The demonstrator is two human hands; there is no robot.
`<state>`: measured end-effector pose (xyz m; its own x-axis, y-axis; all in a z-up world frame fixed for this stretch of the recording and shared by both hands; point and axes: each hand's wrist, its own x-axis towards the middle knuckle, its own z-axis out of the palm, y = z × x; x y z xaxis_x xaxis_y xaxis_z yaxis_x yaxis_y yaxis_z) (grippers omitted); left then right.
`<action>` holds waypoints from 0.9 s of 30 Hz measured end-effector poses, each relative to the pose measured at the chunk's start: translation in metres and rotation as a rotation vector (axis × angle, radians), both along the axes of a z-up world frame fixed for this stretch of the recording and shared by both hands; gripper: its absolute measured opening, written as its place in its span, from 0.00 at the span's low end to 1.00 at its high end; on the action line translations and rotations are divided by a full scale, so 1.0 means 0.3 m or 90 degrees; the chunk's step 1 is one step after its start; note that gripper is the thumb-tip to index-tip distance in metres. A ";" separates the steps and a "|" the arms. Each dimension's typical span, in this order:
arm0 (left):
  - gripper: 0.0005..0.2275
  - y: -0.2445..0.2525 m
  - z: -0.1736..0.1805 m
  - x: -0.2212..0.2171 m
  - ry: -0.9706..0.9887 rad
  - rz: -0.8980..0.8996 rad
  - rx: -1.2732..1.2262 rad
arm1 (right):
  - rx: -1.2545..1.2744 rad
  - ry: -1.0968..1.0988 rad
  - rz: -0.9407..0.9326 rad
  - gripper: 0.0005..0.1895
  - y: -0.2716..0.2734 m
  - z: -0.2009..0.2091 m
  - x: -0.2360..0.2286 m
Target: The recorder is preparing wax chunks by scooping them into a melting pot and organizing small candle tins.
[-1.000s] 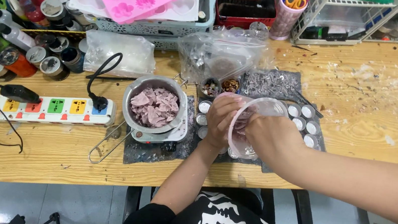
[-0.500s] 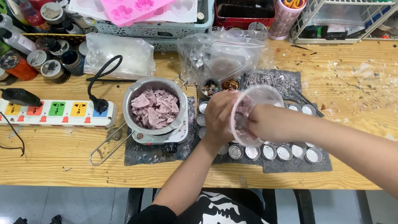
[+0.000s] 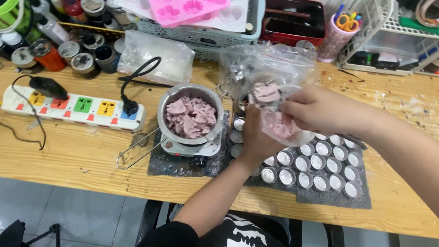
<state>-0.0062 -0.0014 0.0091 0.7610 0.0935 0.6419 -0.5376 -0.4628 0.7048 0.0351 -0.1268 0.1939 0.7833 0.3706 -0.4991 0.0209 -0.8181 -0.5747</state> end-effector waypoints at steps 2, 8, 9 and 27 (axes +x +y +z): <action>0.39 -0.005 -0.018 0.001 -0.006 -0.050 -0.077 | -0.012 -0.132 0.073 0.17 0.116 -0.001 -0.004; 0.40 -0.036 -0.174 0.027 0.038 -0.124 -0.152 | -0.240 -0.513 0.239 0.10 0.410 -0.080 -0.060; 0.41 -0.037 -0.205 0.032 0.056 -0.132 -0.149 | -0.335 -0.565 0.313 0.09 0.428 -0.121 -0.046; 0.37 0.031 -0.013 0.004 -0.329 -0.108 -0.027 | -0.622 -0.532 0.275 0.04 0.001 -0.019 -0.320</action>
